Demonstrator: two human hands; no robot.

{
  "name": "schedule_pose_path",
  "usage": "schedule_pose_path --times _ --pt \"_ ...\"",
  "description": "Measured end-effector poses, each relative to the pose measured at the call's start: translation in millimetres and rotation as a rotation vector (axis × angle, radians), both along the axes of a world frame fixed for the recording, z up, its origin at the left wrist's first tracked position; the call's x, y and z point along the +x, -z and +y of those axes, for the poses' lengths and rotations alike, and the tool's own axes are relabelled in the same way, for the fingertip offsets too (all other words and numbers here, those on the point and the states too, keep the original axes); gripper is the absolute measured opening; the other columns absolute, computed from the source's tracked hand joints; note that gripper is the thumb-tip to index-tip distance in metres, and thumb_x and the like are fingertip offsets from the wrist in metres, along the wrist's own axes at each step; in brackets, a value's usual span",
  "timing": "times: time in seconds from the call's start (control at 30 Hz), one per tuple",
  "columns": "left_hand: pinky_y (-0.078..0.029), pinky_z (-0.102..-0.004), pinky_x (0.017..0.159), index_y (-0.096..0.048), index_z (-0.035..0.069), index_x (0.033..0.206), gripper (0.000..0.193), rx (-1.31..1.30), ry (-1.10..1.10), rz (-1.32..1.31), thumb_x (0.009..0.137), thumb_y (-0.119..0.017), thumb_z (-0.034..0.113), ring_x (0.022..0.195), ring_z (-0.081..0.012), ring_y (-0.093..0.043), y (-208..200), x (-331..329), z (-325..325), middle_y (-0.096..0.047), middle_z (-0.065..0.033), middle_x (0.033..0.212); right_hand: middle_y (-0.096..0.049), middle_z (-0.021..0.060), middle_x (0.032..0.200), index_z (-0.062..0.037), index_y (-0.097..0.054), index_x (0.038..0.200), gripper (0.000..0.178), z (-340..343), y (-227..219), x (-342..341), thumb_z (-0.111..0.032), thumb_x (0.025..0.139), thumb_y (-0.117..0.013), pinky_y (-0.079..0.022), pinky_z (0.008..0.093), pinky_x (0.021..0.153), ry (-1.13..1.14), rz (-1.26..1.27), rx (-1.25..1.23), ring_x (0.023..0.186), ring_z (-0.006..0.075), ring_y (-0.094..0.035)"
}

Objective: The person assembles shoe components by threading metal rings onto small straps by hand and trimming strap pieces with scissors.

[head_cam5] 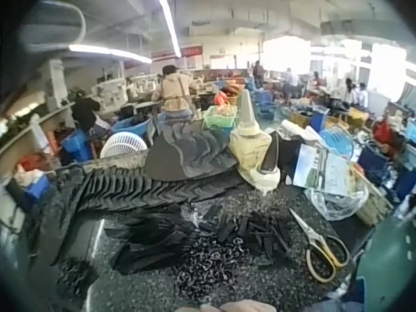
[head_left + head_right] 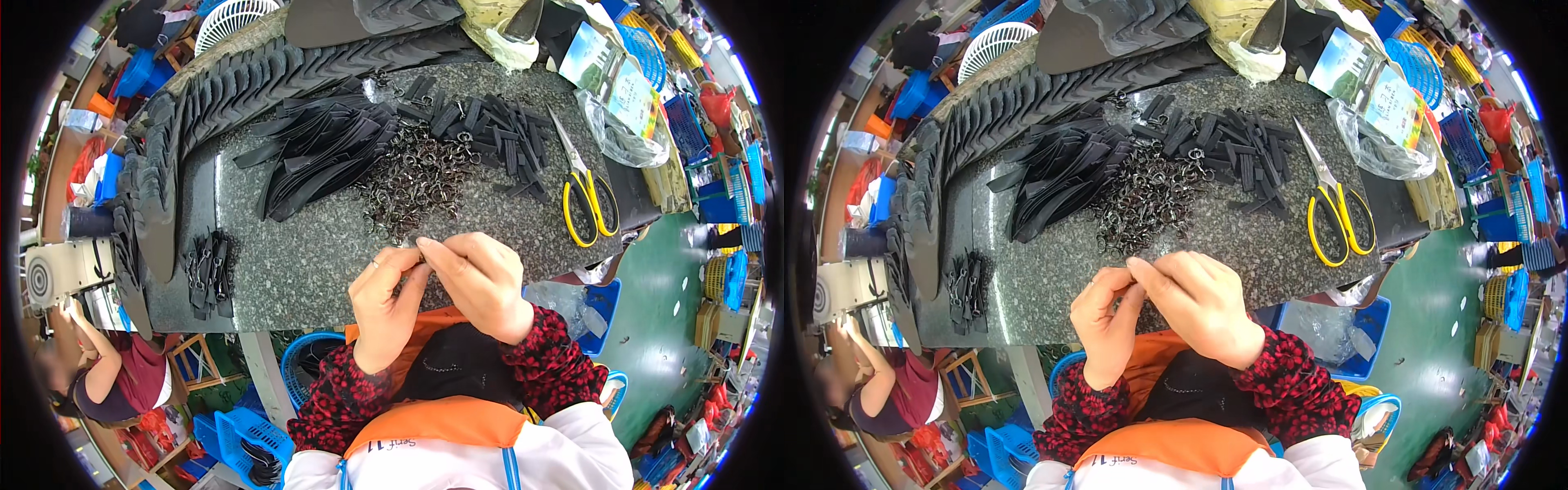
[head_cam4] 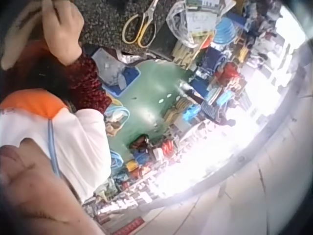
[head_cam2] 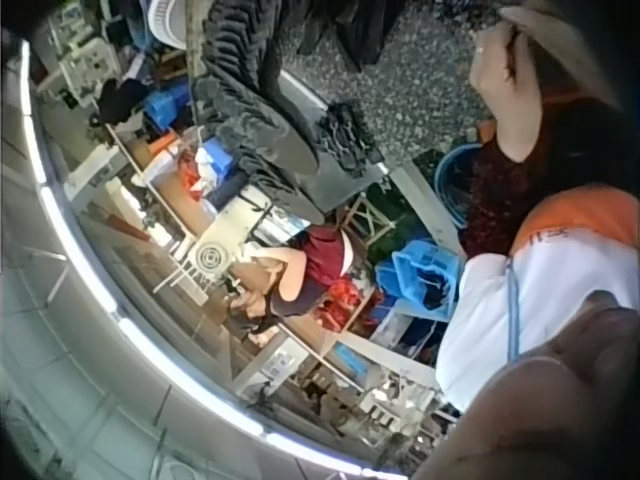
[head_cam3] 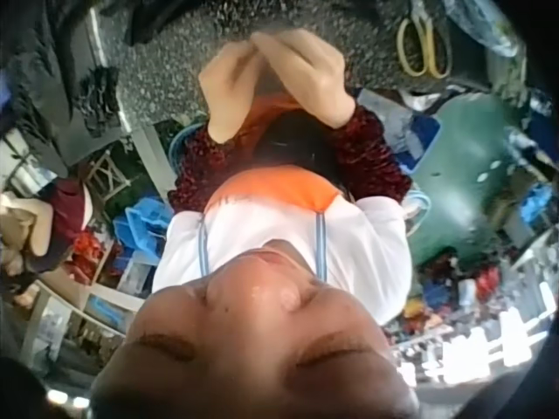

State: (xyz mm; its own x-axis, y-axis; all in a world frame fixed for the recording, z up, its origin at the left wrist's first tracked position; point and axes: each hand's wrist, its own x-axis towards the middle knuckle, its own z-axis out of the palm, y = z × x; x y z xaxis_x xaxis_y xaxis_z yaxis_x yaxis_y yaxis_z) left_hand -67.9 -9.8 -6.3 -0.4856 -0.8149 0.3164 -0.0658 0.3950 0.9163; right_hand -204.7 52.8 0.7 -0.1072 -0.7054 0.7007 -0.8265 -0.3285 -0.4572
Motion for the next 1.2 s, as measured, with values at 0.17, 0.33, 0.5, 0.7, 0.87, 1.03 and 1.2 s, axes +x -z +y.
schedule_pose_path --times 0.17,0.33,0.5,0.7,0.87,1.03,1.2 --pt "-0.046 -0.0226 0.063 -0.064 -0.004 0.092 0.014 0.275 0.085 0.103 0.079 -0.067 -0.010 0.069 -0.0096 -0.057 0.0 10.7 2.4 -0.061 -0.0044 0.080 -0.055 0.0075 0.079 -0.0003 -0.064 0.109 0.025 5.1 -13.3 -1.2 -0.007 0.086 -0.063 -0.044 0.0270 0.059 -0.073 -0.567 0.313 0.065 0.0184 -0.056" --pt "-0.034 -0.0188 0.056 -0.067 -0.004 0.099 0.012 0.781 0.195 0.428 0.089 -0.064 0.003 0.062 -0.0040 -0.044 0.2 12.5 3.0 -0.056 0.0022 0.074 -0.057 0.0044 0.084 0.0005 -0.065 0.103 0.015 4.2 -10.7 -0.1 -0.004 0.088 -0.064 -0.046 0.0224 0.066 -0.285 -1.120 0.444 0.075 0.0091 -0.058" --pt "-0.028 -0.0192 0.052 -0.067 -0.003 0.101 0.014 0.874 0.200 0.502 0.091 -0.063 0.007 0.060 -0.0028 -0.039 3.7 10.3 4.4 -0.054 0.0037 0.071 -0.060 0.0056 0.090 0.0009 -0.066 0.100 0.015 2.5 -6.0 1.3 -0.003 0.085 -0.067 -0.048 0.0230 0.067 -0.261 -1.004 0.330 0.076 0.0103 -0.059" --pt "-0.029 -0.0190 0.051 -0.067 -0.003 0.102 0.016 0.848 0.217 0.473 0.091 -0.064 0.008 0.059 -0.0023 -0.039 4.6 12.1 3.2 -0.055 0.0045 0.072 -0.060 0.0058 0.087 -0.0002 -0.066 0.096 0.018 1.6 -6.9 -0.8 0.003 0.079 -0.070 -0.048 0.0244 0.065 -0.234 -0.877 0.305 0.074 0.0115 -0.059" --pt "-0.030 -0.0179 0.052 -0.067 -0.003 0.102 0.015 0.801 0.185 0.442 0.091 -0.063 0.007 0.059 -0.0017 -0.040 5.2 12.7 2.7 -0.057 0.0042 0.073 -0.060 0.0062 0.085 -0.0006 -0.065 0.090 0.015 -0.5 -5.7 -0.8 0.006 0.077 -0.069 -0.048 0.0246 0.063 -0.203 -0.801 0.272 0.073 0.0126 -0.059" --pt "-0.042 -0.0192 0.061 -0.067 -0.002 0.101 0.013 0.723 0.185 0.311 0.091 -0.062 0.004 0.069 -0.0053 -0.054 0.0 15.1 0.4 -0.064 -0.0007 0.079 -0.060 0.0069 0.082 -0.0003 -0.064 0.086 0.013 1.5 -14.2 -1.5 0.007 0.077 -0.068 -0.048 0.0256 0.064 -0.191 -0.704 0.255 0.073 0.0144 -0.060" --pt "-0.046 -0.0393 0.083 -0.066 0.002 0.099 0.024 -0.487 -0.260 -0.241 0.076 -0.072 0.008 0.092 -0.0308 -0.058 -1.7 17.2 -59.6 -0.064 -0.0107 0.096 -0.064 0.0098 0.084 -0.0003 -0.063 0.084 0.013 6.4 -13.7 -6.4 0.008 0.075 -0.068 -0.049 0.0289 0.068 -0.097 -0.608 0.213 0.076 0.0195 -0.063"
